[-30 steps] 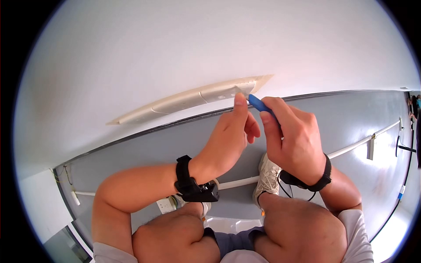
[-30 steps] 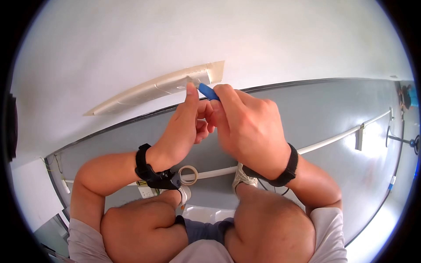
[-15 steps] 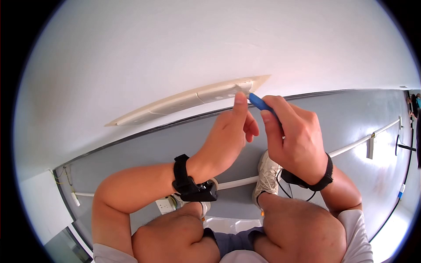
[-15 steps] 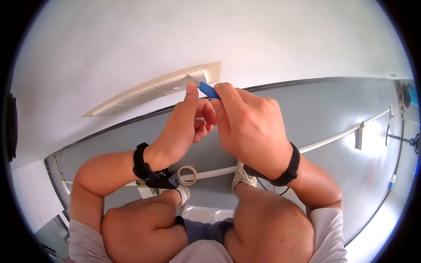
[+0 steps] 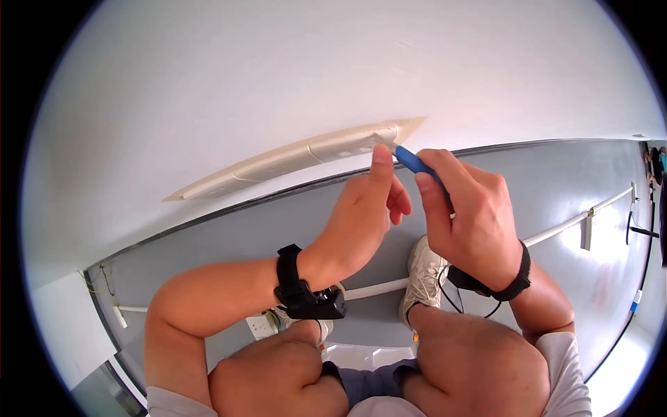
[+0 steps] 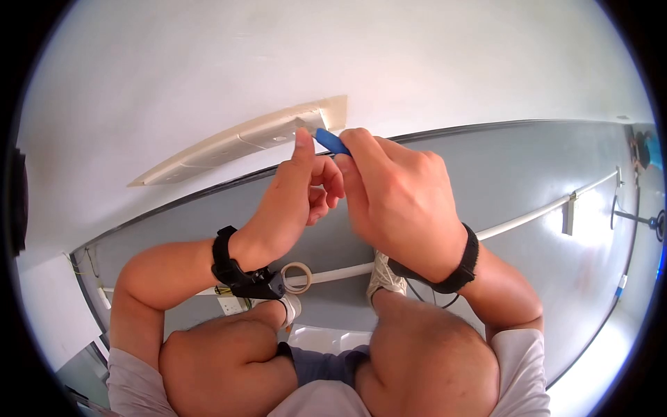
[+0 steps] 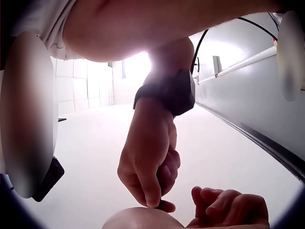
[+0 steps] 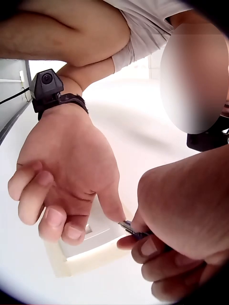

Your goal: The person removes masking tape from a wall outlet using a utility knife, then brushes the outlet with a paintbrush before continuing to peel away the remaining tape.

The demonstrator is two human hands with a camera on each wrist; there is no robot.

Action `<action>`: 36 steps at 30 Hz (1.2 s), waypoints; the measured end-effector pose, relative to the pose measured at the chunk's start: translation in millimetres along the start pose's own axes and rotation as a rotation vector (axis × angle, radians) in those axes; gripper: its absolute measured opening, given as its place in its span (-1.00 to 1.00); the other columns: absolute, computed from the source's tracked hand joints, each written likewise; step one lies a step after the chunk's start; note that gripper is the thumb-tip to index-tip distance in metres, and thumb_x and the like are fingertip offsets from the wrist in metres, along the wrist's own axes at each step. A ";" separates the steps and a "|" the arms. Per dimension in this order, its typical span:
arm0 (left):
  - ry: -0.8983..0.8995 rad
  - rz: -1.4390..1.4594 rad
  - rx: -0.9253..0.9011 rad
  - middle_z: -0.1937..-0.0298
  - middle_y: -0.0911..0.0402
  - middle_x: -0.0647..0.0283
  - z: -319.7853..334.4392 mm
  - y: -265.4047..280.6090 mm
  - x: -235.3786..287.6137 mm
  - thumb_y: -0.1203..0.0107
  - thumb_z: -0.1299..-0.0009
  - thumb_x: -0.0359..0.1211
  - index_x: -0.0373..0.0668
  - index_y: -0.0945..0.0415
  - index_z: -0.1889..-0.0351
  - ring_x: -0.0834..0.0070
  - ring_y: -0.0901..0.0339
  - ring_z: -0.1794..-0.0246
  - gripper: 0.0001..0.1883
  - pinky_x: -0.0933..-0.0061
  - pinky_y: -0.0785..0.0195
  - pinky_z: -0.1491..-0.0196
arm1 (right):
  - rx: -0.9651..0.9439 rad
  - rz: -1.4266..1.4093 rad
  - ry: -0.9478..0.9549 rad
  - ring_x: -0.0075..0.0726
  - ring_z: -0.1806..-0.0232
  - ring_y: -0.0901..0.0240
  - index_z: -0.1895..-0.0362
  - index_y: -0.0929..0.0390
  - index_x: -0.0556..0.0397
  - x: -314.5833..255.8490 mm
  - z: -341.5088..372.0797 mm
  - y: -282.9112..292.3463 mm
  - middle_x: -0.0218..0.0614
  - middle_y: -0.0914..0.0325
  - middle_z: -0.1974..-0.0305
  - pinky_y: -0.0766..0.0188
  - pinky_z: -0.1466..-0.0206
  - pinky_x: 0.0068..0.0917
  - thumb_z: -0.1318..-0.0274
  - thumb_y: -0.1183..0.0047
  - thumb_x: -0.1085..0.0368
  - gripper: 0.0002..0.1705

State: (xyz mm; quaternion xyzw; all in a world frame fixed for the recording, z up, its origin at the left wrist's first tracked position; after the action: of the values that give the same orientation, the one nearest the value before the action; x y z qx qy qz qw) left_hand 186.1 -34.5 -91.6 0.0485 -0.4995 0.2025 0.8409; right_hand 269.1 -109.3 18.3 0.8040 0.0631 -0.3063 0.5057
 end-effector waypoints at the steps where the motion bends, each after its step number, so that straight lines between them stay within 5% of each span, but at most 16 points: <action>1: 0.002 -0.002 -0.002 0.50 -0.36 0.39 -0.2 -0.1 0.4 0.60 -0.54 0.49 -0.13 -0.41 0.47 0.67 -0.17 0.57 -0.09 0.59 -0.03 0.47 | -0.016 -0.001 0.008 0.03 0.61 -0.45 0.19 -0.52 0.10 -0.4 -0.3 -1.3 -0.21 -0.52 0.54 -0.34 0.57 -0.16 -0.28 -0.11 0.41 -0.94; 22: 0.047 -0.048 -0.152 0.47 -0.43 0.39 24.9 -2.8 -14.8 0.27 -0.67 0.24 -0.17 -0.52 0.33 0.69 -0.23 0.52 -0.32 0.59 -0.10 0.45 | 0.024 -0.079 0.006 -0.01 0.63 -0.45 0.10 -0.53 0.08 1.8 14.4 1.3 -0.22 -0.51 0.56 -0.34 0.57 -0.20 -0.28 -0.13 0.43 -0.87; 25: -0.166 -0.003 -0.134 0.48 -0.42 0.40 32.3 -4.3 5.9 0.24 -0.69 0.19 -0.18 -0.54 0.27 0.70 -0.24 0.52 -0.36 0.58 -0.12 0.45 | 0.013 -0.180 0.003 -0.07 0.61 -0.50 0.08 -0.50 0.09 -0.3 19.5 -14.2 -0.25 -0.54 0.55 -0.36 0.58 -0.23 -0.27 -0.14 0.42 -0.84; 28: -0.062 0.126 -0.189 0.46 -0.45 0.45 37.8 -9.3 1.0 0.18 -0.71 0.10 -0.18 -0.57 0.25 0.70 -0.30 0.45 -0.44 0.57 -0.20 0.38 | -0.073 -0.186 -0.037 -0.11 0.59 -0.53 0.09 -0.48 0.09 -4.3 21.8 -29.1 -0.29 -0.55 0.55 -0.38 0.58 -0.26 -0.24 -0.15 0.43 -0.82; 36: 0.080 0.073 -0.048 0.48 -0.44 0.42 49.4 20.0 -37.0 0.22 -0.74 0.00 -0.25 -0.59 0.20 0.70 -0.22 0.59 -0.46 0.57 -0.05 0.51 | -0.246 -0.277 0.096 -0.06 0.46 -0.58 0.05 -0.51 0.16 -10.0 30.3 -54.3 -0.16 -0.56 0.42 -0.49 0.43 -0.27 -0.19 -0.15 0.49 -0.77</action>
State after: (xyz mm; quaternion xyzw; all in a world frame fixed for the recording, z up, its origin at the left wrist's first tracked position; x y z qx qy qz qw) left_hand 122.3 -41.0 -101.2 0.0021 -0.4718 0.2229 0.8531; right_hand 225.8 -106.9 -27.4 0.7334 0.2340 -0.3243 0.5497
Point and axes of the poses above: each hand's wrist, its own z-axis away from the middle knuckle, its own y-axis out of the back of the hand, x = y × z, the point moved 9 cm from there along -z, towards the middle knuckle
